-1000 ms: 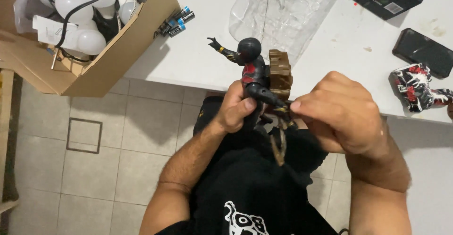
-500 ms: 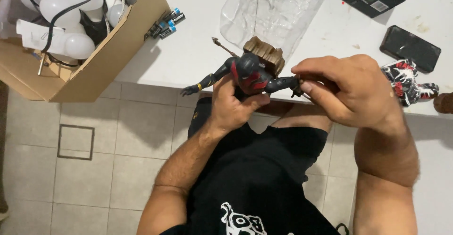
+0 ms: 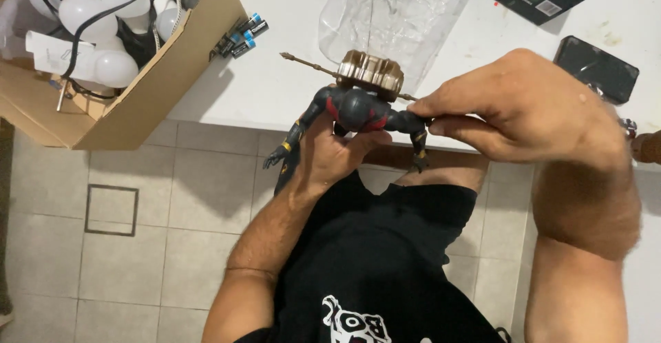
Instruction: A person is unboxing and assembling a Spider-Man action figure by attaching mechanical arm accessories to its back.
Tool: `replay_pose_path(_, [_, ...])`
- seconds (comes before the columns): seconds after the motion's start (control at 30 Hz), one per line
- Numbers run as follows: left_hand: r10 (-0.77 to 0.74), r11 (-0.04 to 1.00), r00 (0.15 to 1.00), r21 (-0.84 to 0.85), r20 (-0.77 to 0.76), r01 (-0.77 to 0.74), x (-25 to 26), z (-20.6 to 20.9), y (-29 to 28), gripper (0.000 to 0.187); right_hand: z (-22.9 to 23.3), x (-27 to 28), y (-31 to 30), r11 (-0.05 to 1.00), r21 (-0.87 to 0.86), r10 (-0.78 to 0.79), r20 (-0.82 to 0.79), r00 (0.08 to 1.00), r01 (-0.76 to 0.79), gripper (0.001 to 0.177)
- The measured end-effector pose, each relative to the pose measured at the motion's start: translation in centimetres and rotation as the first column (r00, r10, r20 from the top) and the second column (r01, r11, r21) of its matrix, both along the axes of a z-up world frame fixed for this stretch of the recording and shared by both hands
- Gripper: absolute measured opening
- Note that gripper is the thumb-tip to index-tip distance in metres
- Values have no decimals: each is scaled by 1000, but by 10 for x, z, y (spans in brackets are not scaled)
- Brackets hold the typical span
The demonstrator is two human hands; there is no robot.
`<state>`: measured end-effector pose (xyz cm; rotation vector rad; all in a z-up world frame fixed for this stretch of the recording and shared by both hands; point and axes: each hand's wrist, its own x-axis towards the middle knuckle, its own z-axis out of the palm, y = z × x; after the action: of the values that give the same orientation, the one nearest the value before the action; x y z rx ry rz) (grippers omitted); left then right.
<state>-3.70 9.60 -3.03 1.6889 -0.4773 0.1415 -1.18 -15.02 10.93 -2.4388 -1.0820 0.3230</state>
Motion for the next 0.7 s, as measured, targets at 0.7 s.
replay_pose_path(0.7, [-9,994,1000,-107,-8,8,-1,-13,1,39,-3,-17,17,966,228,-180,236,955,126,25])
